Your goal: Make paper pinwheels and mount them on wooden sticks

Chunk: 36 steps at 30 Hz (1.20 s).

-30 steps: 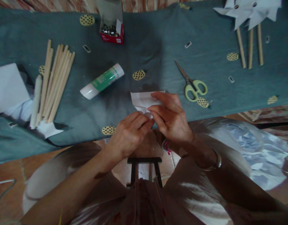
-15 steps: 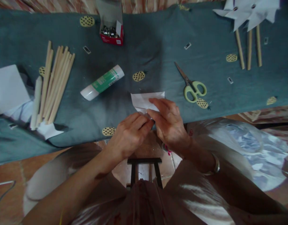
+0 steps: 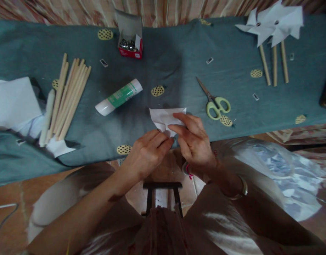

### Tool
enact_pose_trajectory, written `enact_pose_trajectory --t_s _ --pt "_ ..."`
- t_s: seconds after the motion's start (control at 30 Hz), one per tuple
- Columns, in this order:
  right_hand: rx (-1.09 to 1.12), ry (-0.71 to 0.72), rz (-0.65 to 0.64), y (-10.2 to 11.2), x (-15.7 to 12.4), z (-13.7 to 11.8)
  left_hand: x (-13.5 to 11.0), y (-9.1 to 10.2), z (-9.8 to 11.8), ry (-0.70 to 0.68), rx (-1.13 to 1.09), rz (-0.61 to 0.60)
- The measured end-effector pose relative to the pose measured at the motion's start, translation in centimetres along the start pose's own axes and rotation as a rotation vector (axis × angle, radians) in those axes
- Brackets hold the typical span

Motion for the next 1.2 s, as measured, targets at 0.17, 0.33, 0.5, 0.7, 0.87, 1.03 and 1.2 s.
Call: enact_pose_trajectory --t_s 0.17,0.33,0.5,0.7,0.87,1.03,1.2 --pt "0.038 -0.116 0.011 0.4 0.6 2.0 0.0 0.3 0.1 -0.015 -0.002 0.013" --pt "-0.007 -0.165 -0.04 0.0 1.3 3.4 -0.1 1.1 -0.7 0.001 0.012 0.007" --pt "-0.031 -0.138 -0.019 0.6 1.7 3.0 -0.6 2.8 -2.4 0.042 0.059 0.025" --pt "0.039 -0.182 -0.011 0.9 1.8 2.8 -0.9 4.1 -4.0 0.088 0.128 0.069" --pt "-0.016 -0.199 0.012 0.8 1.7 3.3 -0.5 4.1 -2.7 0.05 0.106 0.142" --pt "0.01 -0.154 -0.044 -0.1 2.0 3.1 0.5 1.6 -1.5 0.057 0.087 0.035" --pt "0.044 -0.175 -0.035 0.0 2.2 3.1 1.0 0.6 -1.6 0.092 0.146 -0.01"
Point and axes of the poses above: each hand's wrist, its own x-axis towards the middle knuckle, its own y-axis out of the back of the hand, z = x × y, the point moved 10 cm from there along x, towards the middle knuckle, and after that the axes turned 15 degrees about -x, right-handed, at the moved point
